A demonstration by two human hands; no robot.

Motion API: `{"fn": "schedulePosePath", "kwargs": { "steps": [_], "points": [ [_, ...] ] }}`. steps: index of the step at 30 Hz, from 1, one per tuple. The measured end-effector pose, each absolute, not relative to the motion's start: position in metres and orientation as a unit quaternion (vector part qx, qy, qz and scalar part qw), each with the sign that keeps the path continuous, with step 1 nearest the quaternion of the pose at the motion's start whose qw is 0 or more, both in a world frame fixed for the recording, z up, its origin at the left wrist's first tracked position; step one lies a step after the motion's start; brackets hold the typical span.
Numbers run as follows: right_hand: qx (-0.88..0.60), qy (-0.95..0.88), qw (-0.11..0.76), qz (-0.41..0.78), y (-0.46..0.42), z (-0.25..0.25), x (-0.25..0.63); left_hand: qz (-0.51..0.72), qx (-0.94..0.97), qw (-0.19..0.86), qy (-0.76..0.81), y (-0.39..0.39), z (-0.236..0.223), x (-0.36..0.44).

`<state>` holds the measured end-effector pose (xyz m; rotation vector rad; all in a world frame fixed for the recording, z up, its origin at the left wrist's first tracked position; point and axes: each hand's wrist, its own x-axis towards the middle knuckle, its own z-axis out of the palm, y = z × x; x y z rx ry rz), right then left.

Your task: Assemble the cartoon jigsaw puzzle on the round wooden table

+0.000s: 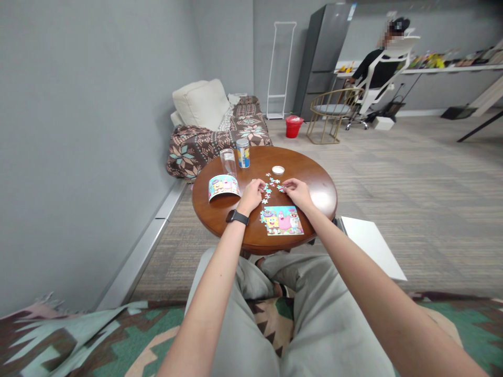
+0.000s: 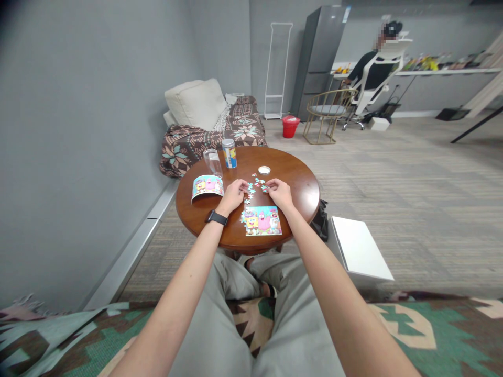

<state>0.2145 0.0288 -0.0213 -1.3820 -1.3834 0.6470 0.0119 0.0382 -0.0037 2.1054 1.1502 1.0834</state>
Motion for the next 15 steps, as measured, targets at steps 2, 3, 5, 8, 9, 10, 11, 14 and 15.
{"fn": "schedulePosePath", "kwargs": {
  "steps": [2, 3, 5, 8, 9, 10, 11, 14, 15],
  "points": [
    [-0.573, -0.577, 0.519, 0.263, 0.029, -0.021, 0.214, 0.398, 0.773, 0.249, 0.426, 0.038, -0.003, 0.012],
    [-0.573, -0.578, 0.52, 0.261, 0.029, -0.021, 0.214, 0.398, 0.773, 0.247, 0.428, 0.037, -0.002, 0.012],
    [-0.571, -0.578, 0.521, 0.261, 0.029, -0.021, 0.215, 0.395, 0.775, 0.24, 0.43, 0.036, 0.0, 0.013],
    [-0.567, -0.581, 0.52, 0.263, 0.03, -0.023, 0.215, 0.372, 0.786, 0.237, 0.433, 0.032, 0.004, 0.012],
    [-0.566, -0.583, 0.52, 0.263, 0.031, -0.023, 0.215, 0.361, 0.79, 0.238, 0.434, 0.032, 0.005, 0.012],
    [-0.565, -0.585, 0.52, 0.263, 0.031, -0.024, 0.215, 0.351, 0.794, 0.238, 0.436, 0.031, 0.006, 0.012],
    [-0.565, -0.585, 0.52, 0.262, 0.032, -0.025, 0.215, 0.342, 0.797, 0.237, 0.438, 0.03, 0.007, 0.012],
    [-0.565, -0.578, 0.526, 0.265, 0.031, -0.025, 0.215, 0.323, 0.807, 0.227, 0.439, 0.027, 0.009, 0.011],
    [-0.563, -0.573, 0.531, 0.27, 0.03, -0.024, 0.216, 0.32, 0.81, 0.224, 0.438, 0.026, 0.01, 0.011]
  ]
}}
